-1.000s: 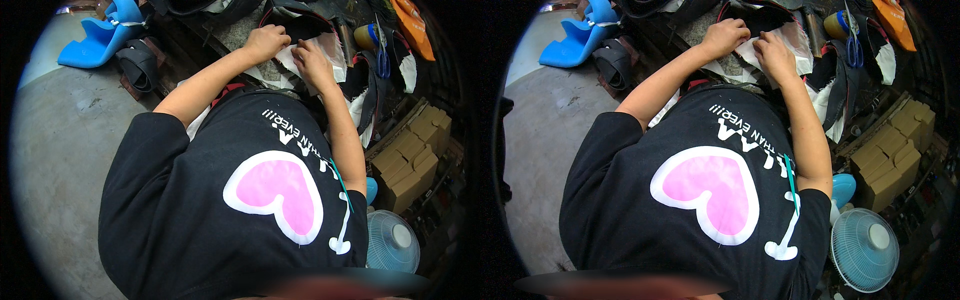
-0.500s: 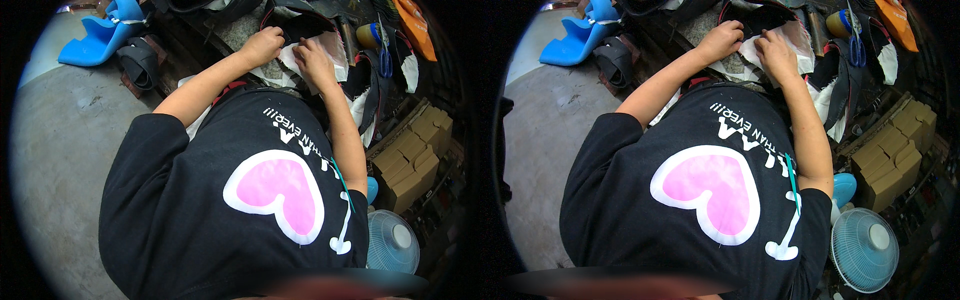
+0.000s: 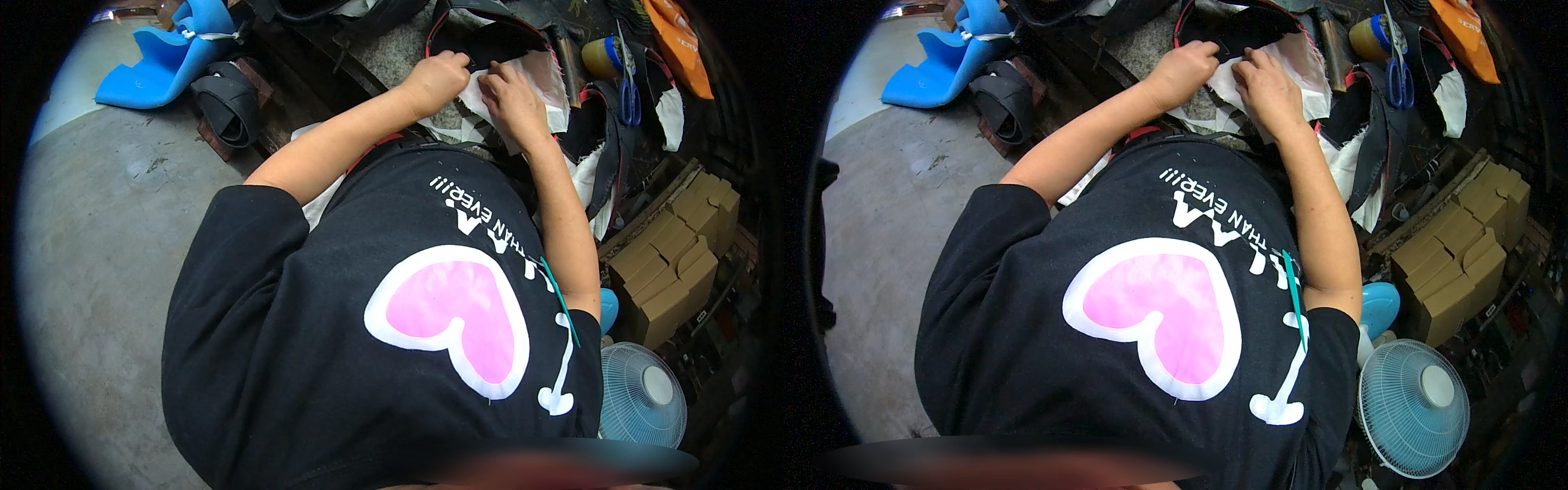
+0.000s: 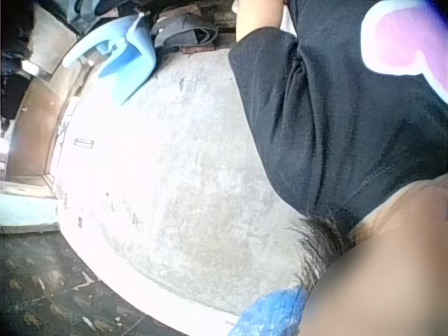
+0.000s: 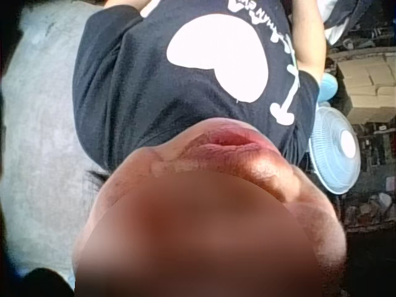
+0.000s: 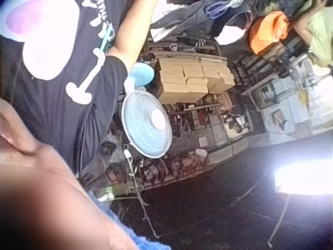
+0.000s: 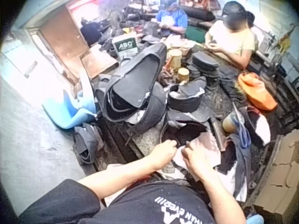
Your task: The person repeatedly places a white paper template inside a black shoe upper and trims the excess material along the template edge using scissors. The person flips and repositions the shoe upper multiple times to trim different sections, then sets the trimmed piece aside and repeats the process with another shoe upper.
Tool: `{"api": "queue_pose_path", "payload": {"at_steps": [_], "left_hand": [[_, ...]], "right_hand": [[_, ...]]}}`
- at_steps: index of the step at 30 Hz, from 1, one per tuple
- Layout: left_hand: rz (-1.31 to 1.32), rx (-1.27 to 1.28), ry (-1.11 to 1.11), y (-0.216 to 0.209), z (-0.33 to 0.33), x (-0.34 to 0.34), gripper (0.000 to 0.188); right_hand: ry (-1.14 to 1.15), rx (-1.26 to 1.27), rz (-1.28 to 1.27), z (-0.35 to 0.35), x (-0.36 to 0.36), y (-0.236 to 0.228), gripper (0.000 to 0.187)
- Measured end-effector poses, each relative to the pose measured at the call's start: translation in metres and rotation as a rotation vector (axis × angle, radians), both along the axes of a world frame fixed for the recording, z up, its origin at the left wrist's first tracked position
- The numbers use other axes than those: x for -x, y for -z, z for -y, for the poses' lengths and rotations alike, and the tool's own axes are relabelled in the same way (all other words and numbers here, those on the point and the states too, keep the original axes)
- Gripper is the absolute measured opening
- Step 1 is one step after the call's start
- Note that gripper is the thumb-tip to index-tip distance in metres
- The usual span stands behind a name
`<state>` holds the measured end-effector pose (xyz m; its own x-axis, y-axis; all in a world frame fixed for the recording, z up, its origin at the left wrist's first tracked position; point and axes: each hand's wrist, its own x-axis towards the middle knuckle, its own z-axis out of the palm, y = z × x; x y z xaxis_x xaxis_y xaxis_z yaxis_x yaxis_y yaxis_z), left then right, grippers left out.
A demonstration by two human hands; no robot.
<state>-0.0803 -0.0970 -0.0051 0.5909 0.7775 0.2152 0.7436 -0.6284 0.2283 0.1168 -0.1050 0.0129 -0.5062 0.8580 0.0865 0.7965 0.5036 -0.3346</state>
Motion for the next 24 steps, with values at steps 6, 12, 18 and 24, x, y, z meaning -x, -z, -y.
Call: {"api": "queue_pose_path", "payload": {"at_steps": [6, 12, 18, 24], "left_hand": [[-0.022, -0.115, -0.013, 0.004, 0.000, -0.011, 0.006], [0.196, 0.098, -0.209, 0.003, -0.016, 0.004, 0.019], [0.203, -0.040, -0.100, 0.001, -0.006, 0.003, 0.015], [0.083, -0.062, -0.100, 0.014, -0.009, 0.001, 0.010]], "right_hand": [[0.014, -0.080, -0.009, 0.002, 0.003, 0.004, 0.019], [0.007, -0.074, 0.018, 0.004, 0.003, 0.002, 0.019], [0.012, -0.067, 0.022, 0.004, 0.004, 0.001, 0.021], [0.010, -0.049, 0.028, 0.006, 0.004, -0.001, 0.023]]}}
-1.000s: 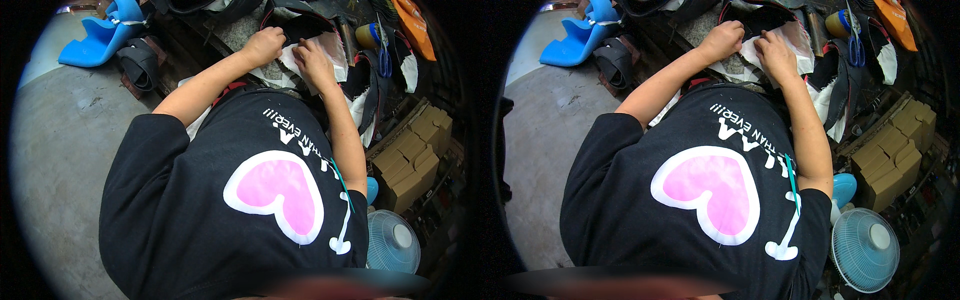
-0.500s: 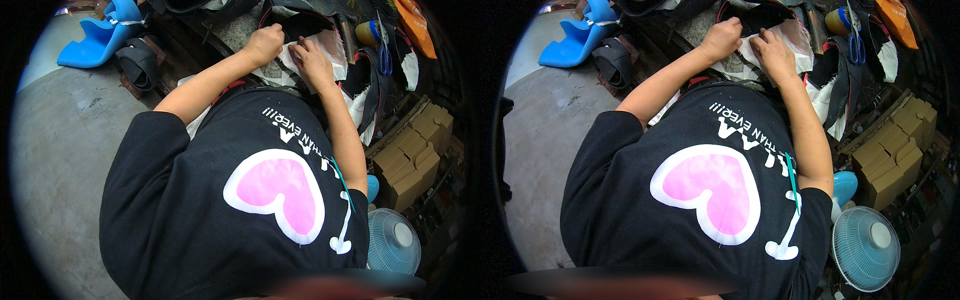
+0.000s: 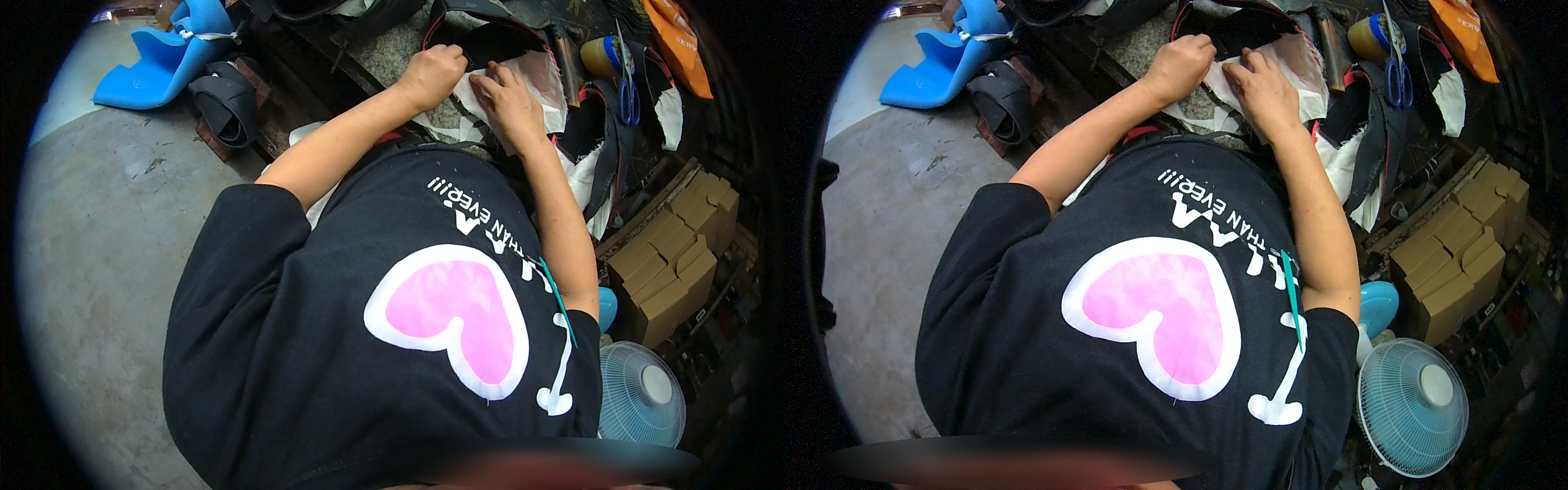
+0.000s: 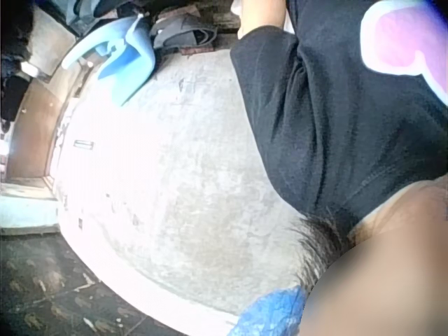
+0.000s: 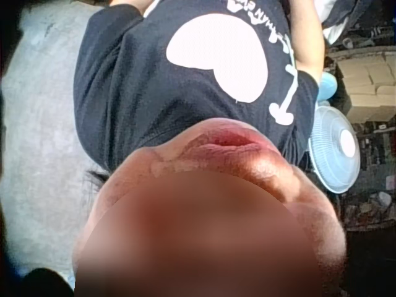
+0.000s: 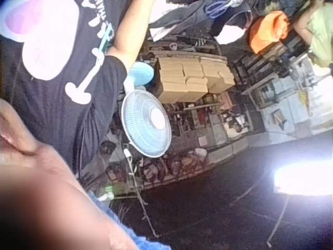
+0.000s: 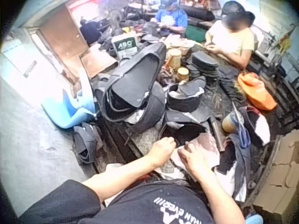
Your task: The person repeatedly places a white paper template inside a black shoe upper and trims the excess material along the template edge using scissors. The person flips and repositions the shoe upper multiple times to trim different sections, then sets the trimmed piece aside and repeats the process with another shoe upper.
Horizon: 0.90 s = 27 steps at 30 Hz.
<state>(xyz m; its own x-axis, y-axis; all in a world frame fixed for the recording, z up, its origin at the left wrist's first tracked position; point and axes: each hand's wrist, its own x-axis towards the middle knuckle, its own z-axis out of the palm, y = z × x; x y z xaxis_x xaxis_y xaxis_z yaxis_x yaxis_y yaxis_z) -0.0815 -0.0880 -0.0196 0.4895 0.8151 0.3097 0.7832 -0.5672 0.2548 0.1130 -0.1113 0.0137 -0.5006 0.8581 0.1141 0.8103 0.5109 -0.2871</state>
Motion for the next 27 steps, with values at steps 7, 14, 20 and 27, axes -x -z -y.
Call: {"api": "queue_pose_path", "payload": {"at_steps": [7, 14, 20, 27], "left_hand": [[0.161, -0.053, -0.100, -0.005, 0.005, -0.004, 0.011], [0.107, 0.038, -0.130, -0.003, -0.006, -0.006, 0.013], [0.211, 0.105, -0.167, 0.000, -0.012, -0.001, 0.014], [0.115, 0.218, -0.057, -0.017, 0.003, 0.006, 0.016]], "right_hand": [[-0.012, -0.070, -0.006, -0.001, 0.002, 0.000, 0.019], [-0.011, -0.087, -0.007, 0.001, 0.004, 0.000, 0.028], [-0.037, -0.026, 0.098, -0.001, 0.009, -0.004, 0.030], [-0.054, -0.007, -0.016, 0.002, 0.002, 0.009, 0.037]]}}
